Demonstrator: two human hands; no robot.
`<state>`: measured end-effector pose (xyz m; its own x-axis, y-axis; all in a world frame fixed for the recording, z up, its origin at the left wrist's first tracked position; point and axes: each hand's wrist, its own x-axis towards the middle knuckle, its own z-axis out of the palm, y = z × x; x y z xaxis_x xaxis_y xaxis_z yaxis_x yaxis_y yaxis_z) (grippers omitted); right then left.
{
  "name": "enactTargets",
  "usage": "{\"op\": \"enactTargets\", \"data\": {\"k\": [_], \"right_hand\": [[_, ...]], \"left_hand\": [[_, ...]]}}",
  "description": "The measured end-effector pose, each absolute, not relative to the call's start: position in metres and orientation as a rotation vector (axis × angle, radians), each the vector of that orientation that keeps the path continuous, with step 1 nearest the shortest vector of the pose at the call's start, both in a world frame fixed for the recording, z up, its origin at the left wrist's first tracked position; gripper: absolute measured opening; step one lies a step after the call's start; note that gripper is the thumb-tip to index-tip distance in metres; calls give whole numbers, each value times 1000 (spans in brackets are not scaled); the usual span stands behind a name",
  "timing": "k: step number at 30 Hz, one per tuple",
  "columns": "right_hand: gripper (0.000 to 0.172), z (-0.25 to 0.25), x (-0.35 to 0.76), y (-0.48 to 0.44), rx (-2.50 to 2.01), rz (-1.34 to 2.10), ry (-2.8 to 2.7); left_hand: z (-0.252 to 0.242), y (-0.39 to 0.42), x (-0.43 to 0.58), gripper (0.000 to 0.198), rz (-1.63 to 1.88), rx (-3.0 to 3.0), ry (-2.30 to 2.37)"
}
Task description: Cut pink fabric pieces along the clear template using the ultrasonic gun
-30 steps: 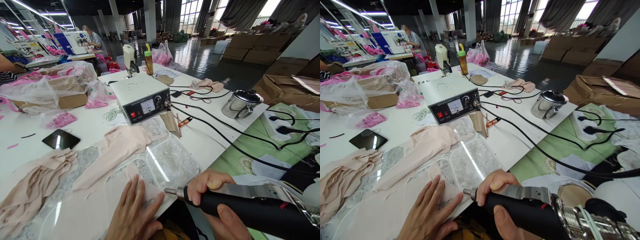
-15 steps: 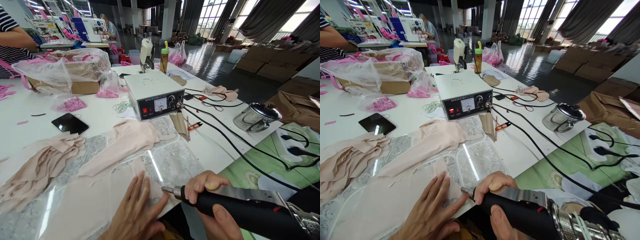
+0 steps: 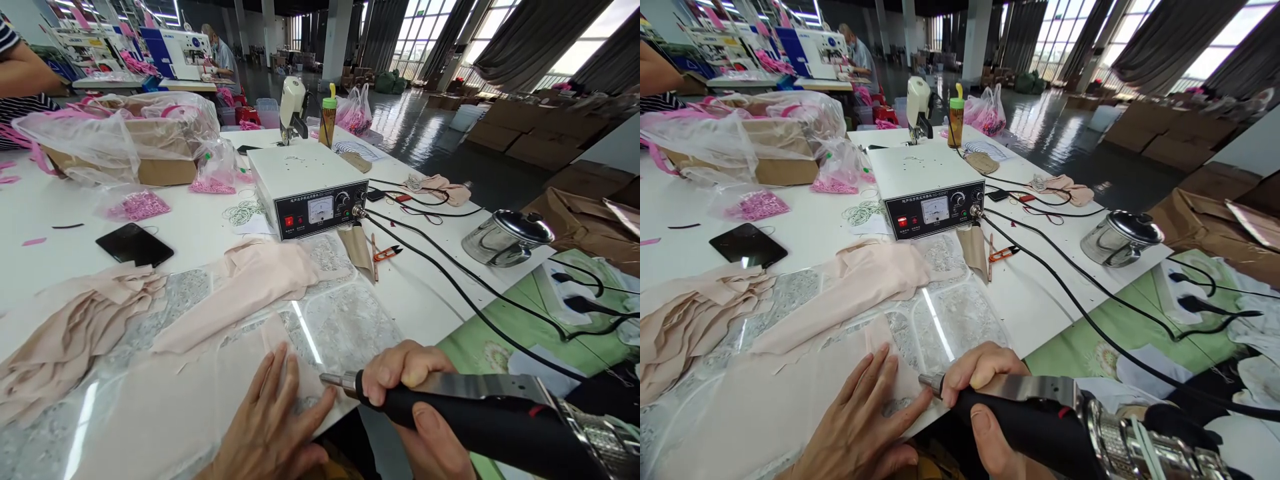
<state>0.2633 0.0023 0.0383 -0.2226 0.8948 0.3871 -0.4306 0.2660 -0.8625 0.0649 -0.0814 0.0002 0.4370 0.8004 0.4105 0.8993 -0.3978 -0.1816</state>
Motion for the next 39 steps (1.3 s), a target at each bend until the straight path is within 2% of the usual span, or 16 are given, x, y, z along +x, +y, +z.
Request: {"op": "enactTargets", "data": {"k": [8,18,22,32,39], "right_hand": [[13,44,250,6,-453,1289,-1232],[12,39,244,4,-470,1349,-1238],[11,39,245,4,-478,1350,-1269],[16,38,241,9,-513,1284,-1266],[12,39,227,16,-440,1261,-1290]], "left_hand": [[-2,-82,67,102,-370,-2322,-1489],[-10,-86,67,99,-365,-2328,-1522],[-15,-84,67,106,-406,-2292,-1495],[-24,-84,66,103,-468,-2285,-1469],[-28,-85,66,96,-545,-2271,-1488]]}}
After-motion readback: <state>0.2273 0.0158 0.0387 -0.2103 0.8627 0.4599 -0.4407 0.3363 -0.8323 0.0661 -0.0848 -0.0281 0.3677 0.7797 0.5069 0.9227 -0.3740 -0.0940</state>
